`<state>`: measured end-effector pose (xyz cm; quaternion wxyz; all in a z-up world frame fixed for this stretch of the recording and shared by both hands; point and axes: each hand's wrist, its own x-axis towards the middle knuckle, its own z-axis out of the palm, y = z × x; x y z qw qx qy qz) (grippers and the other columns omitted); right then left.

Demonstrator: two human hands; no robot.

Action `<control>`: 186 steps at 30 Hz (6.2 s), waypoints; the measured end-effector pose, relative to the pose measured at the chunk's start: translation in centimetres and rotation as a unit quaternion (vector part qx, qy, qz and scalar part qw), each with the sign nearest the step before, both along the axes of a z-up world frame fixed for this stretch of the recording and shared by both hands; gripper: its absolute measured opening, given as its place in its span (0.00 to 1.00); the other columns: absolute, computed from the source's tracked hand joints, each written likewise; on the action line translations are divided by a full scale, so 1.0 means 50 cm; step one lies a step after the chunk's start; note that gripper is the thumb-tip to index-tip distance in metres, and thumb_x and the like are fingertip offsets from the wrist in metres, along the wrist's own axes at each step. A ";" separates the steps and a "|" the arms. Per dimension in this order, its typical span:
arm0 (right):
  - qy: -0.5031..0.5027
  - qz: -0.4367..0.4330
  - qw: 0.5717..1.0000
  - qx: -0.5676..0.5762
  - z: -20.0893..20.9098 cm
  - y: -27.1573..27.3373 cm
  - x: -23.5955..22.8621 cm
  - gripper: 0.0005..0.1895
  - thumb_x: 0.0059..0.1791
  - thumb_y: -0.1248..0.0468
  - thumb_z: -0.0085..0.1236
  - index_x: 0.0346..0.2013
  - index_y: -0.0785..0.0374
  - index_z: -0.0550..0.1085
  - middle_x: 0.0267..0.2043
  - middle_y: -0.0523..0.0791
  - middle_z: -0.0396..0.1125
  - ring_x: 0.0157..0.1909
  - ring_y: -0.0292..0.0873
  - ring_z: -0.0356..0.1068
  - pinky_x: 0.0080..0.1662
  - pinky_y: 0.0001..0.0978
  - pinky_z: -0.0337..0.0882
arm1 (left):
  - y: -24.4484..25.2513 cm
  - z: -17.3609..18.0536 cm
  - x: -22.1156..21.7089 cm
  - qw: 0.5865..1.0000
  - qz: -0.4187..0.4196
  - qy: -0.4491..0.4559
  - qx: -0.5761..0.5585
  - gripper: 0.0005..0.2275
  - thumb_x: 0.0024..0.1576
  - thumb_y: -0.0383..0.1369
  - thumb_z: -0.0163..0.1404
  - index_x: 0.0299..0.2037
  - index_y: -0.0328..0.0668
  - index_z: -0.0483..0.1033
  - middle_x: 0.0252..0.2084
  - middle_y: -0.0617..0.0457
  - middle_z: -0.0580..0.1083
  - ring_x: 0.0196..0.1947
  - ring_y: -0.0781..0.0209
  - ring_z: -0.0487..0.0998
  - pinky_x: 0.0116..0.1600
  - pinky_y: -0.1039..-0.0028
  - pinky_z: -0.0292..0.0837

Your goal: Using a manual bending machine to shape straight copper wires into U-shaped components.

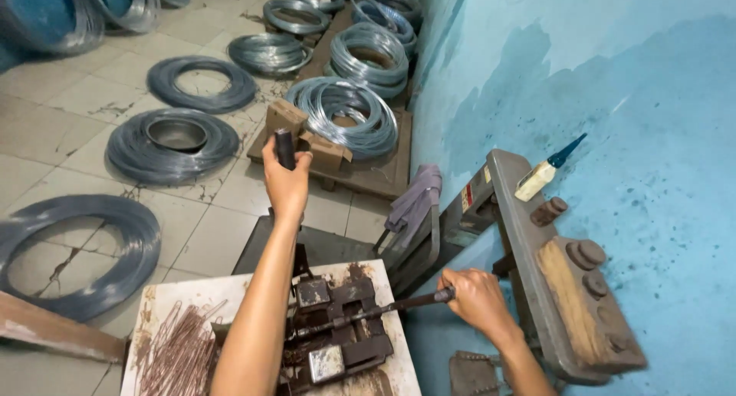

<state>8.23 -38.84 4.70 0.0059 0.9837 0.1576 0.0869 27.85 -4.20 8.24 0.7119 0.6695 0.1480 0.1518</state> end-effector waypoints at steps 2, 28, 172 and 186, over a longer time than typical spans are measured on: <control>-0.001 -0.018 1.000 0.005 0.018 0.014 0.001 0.10 0.38 0.67 0.62 0.23 0.48 0.69 0.16 0.39 0.68 0.26 0.46 0.73 0.31 0.40 0.71 | -0.009 0.004 -0.057 0.998 -0.001 -0.039 0.045 0.20 0.51 0.41 0.62 0.50 0.51 0.67 0.43 0.48 0.74 0.42 0.48 0.78 0.46 0.61 0.70; 0.010 -0.010 0.997 -0.073 -0.334 0.075 0.388 0.19 0.43 0.60 0.72 0.45 0.53 0.74 0.32 0.50 0.76 0.40 0.56 0.79 0.44 0.50 0.77 | -0.062 -0.287 -0.628 0.715 -0.313 -0.446 0.438 0.13 0.62 0.26 0.46 0.22 0.45 0.69 0.20 0.53 0.66 0.25 0.55 0.68 0.41 0.69 0.69; 0.123 -0.031 0.978 -0.166 0.089 0.041 0.011 0.11 0.61 0.57 0.57 0.35 0.54 0.73 0.28 0.43 0.69 0.30 0.43 0.71 0.37 0.37 0.72 | -0.071 -0.295 -0.640 0.731 -0.326 -0.418 0.430 0.18 0.59 0.14 0.56 0.21 0.43 0.67 0.18 0.56 0.66 0.21 0.63 0.62 0.42 0.69 0.73; -0.048 0.010 0.997 -0.058 -0.267 0.092 0.378 0.08 0.46 0.69 0.63 0.30 0.52 0.73 0.23 0.41 0.69 0.29 0.52 0.75 0.36 0.51 0.75 | -0.066 -0.281 -0.631 0.734 -0.304 -0.444 0.415 0.18 0.60 0.14 0.54 0.20 0.44 0.67 0.18 0.56 0.66 0.21 0.64 0.61 0.38 0.72 0.70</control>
